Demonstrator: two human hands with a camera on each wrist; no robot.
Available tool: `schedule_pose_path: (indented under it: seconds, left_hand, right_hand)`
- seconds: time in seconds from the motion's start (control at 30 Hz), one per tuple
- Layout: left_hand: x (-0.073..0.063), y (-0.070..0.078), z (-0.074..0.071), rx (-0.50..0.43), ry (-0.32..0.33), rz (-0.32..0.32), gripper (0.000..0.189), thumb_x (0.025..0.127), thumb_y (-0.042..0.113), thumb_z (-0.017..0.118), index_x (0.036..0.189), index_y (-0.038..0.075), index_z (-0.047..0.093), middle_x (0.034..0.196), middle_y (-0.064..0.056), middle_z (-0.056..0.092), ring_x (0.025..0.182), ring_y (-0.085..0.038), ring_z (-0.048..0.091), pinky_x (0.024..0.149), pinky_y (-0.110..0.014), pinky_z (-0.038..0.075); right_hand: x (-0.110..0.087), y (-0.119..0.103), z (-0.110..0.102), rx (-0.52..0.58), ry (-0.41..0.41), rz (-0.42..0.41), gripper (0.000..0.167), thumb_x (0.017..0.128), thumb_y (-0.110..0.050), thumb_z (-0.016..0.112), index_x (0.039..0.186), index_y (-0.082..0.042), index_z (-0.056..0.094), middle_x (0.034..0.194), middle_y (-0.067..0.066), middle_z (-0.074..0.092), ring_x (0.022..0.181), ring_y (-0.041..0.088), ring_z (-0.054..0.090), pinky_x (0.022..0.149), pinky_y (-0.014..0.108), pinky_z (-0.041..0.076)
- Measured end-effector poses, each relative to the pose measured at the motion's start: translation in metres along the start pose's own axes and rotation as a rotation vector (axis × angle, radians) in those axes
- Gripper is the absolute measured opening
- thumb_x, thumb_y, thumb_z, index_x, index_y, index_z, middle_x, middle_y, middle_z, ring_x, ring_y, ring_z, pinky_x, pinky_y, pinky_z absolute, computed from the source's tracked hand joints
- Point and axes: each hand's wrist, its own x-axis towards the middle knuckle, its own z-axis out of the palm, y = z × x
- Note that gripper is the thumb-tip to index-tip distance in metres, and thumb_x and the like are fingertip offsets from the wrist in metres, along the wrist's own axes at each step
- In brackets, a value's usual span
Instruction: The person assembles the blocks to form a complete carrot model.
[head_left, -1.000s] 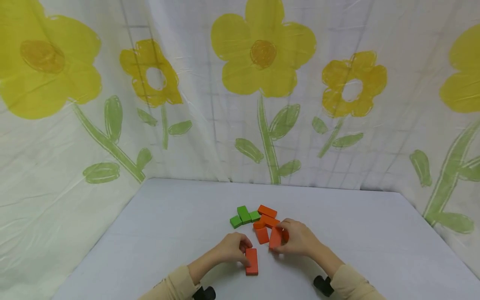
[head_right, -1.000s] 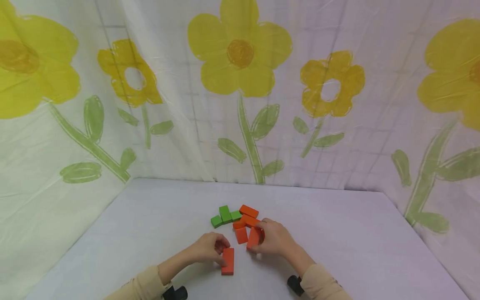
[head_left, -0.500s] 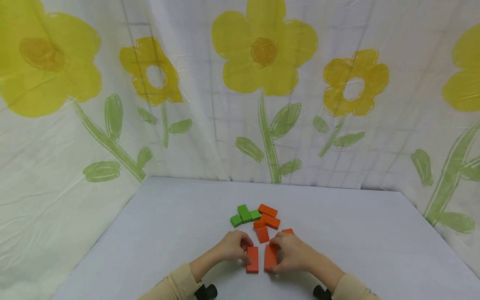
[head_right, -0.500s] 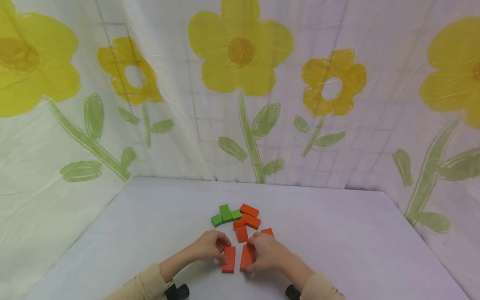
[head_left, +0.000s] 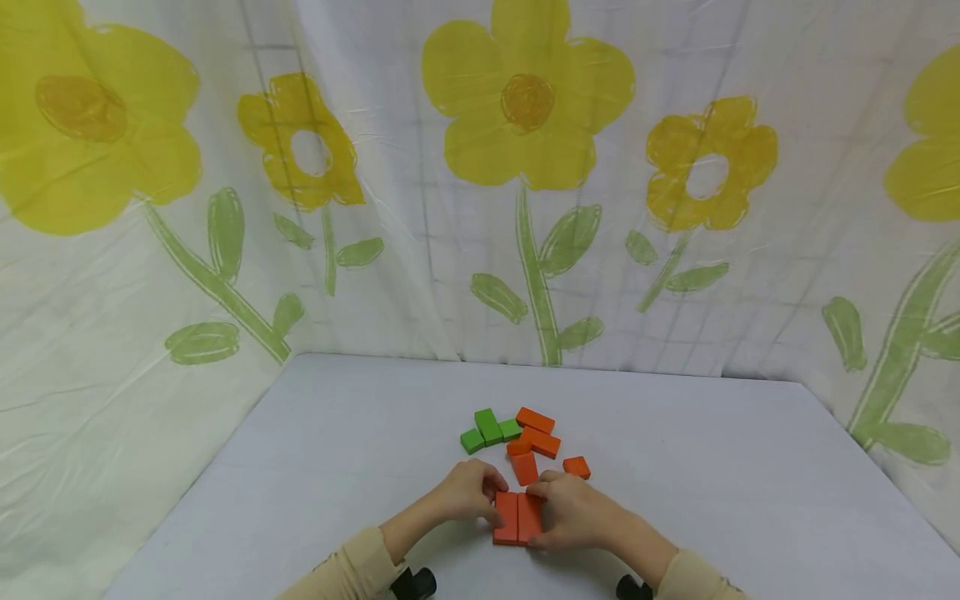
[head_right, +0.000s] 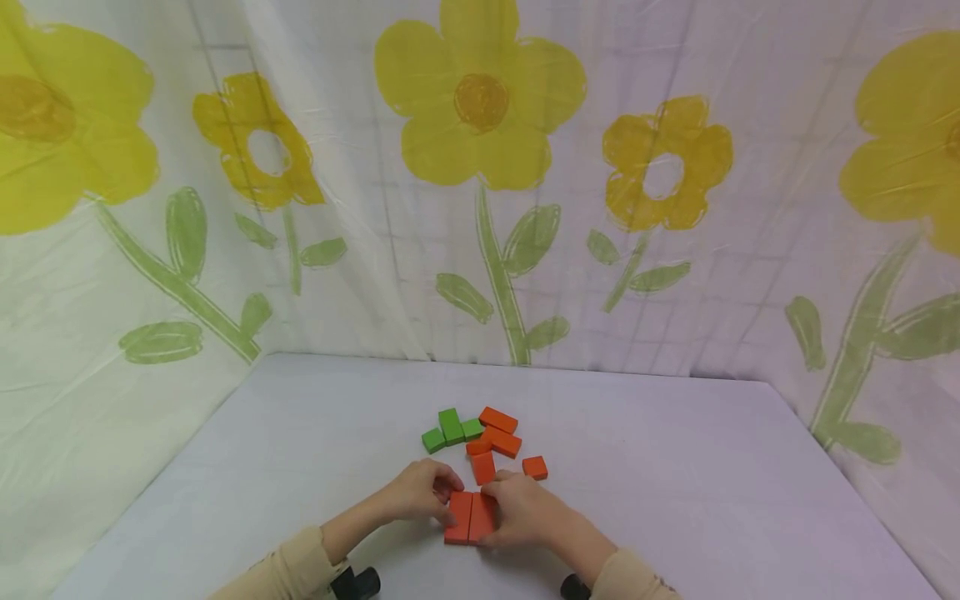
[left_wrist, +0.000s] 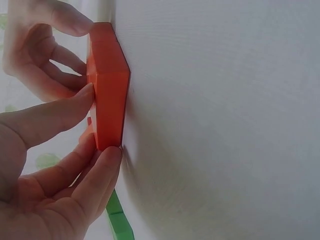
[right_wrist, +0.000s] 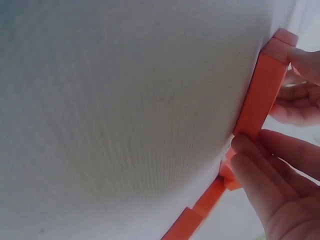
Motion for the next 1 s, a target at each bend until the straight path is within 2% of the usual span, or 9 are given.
schedule_pose_path:
  seconds: [0.07,0.17,0.33,0.43,0.53,0.6,0.7,0.87,1.0]
  left_hand:
    - [0.0,0.0,0.0,0.001,0.001,0.004,0.026,0.07,-0.002,0.081,0.094,-0.002,0.069,0.069,-0.002,0.052,0.064,-0.013,0.044,0.057,-0.022,0.036]
    - [0.0,0.0,0.0,0.001,-0.003,0.001,0.027,0.071,-0.002,0.08,0.094,-0.003,0.069,0.068,-0.001,0.052,0.064,-0.012,0.044,0.057,-0.022,0.036]
    - [0.0,0.002,-0.001,-0.001,0.004,-0.018,0.026,0.071,-0.004,0.08,0.095,-0.004,0.069,0.069,0.0,0.052,0.065,-0.013,0.044,0.058,-0.022,0.037]
    - [0.001,0.004,-0.001,-0.003,0.009,-0.052,0.026,0.07,-0.004,0.079,0.094,-0.004,0.069,0.07,-0.001,0.053,0.066,-0.014,0.045,0.059,-0.023,0.039]
    - [0.001,0.007,0.001,-0.001,0.011,-0.085,0.026,0.07,-0.005,0.079,0.093,-0.004,0.069,0.072,-0.002,0.056,0.067,-0.015,0.047,0.06,-0.024,0.042]
    - [0.002,0.008,0.002,0.008,0.014,-0.101,0.025,0.069,-0.005,0.079,0.092,-0.004,0.069,0.073,-0.002,0.058,0.067,-0.015,0.049,0.061,-0.025,0.044]
    - [0.003,0.01,0.003,0.02,0.022,-0.124,0.024,0.069,-0.005,0.08,0.091,-0.003,0.069,0.076,-0.003,0.06,0.069,-0.016,0.05,0.064,-0.028,0.046]
    - [0.003,0.011,0.004,0.019,0.026,-0.149,0.024,0.069,-0.006,0.079,0.091,-0.003,0.069,0.076,-0.004,0.06,0.07,-0.017,0.051,0.065,-0.03,0.048]
    - [0.002,0.012,0.004,0.017,0.032,-0.154,0.023,0.069,-0.006,0.079,0.09,-0.003,0.069,0.075,-0.003,0.06,0.07,-0.017,0.052,0.065,-0.03,0.048]
  right_hand:
    - [0.001,0.0,-0.002,0.01,-0.009,0.007,0.054,0.073,-0.035,0.082,0.112,0.001,0.069,0.099,0.003,0.065,0.078,0.004,0.049,0.073,0.021,0.049]
    - [0.003,0.006,-0.008,0.027,0.026,0.006,0.041,0.08,-0.029,0.078,0.107,0.0,0.07,0.099,0.003,0.066,0.083,0.01,0.056,0.074,0.027,0.051]
    - [0.015,0.023,-0.022,0.022,0.185,0.049,0.016,0.085,-0.004,0.069,0.1,0.003,0.069,0.094,0.01,0.068,0.088,0.027,0.063,0.076,0.042,0.053]
    - [0.022,0.032,-0.027,-0.007,0.226,0.082,0.017,0.083,0.006,0.068,0.1,0.005,0.069,0.096,0.014,0.068,0.091,0.032,0.064,0.08,0.047,0.052]
    - [0.03,0.039,-0.028,-0.048,0.229,0.114,0.018,0.081,0.01,0.067,0.099,0.005,0.069,0.097,0.015,0.068,0.094,0.033,0.064,0.084,0.048,0.051]
    - [0.036,0.043,-0.028,-0.07,0.226,0.144,0.022,0.08,0.012,0.067,0.1,0.005,0.068,0.1,0.016,0.067,0.097,0.034,0.063,0.086,0.047,0.05]
    - [0.044,0.047,-0.03,-0.157,0.201,0.142,0.033,0.077,0.014,0.07,0.109,0.006,0.066,0.111,0.018,0.065,0.105,0.035,0.061,0.09,0.046,0.048]
    - [0.057,0.052,-0.036,-0.283,0.08,0.06,0.055,0.079,0.014,0.07,0.131,0.003,0.056,0.137,0.019,0.053,0.125,0.037,0.049,0.098,0.047,0.043]
    - [0.066,0.052,-0.036,-0.372,-0.014,0.063,0.06,0.081,0.017,0.065,0.136,-0.004,0.054,0.142,0.014,0.05,0.129,0.036,0.044,0.099,0.05,0.042]
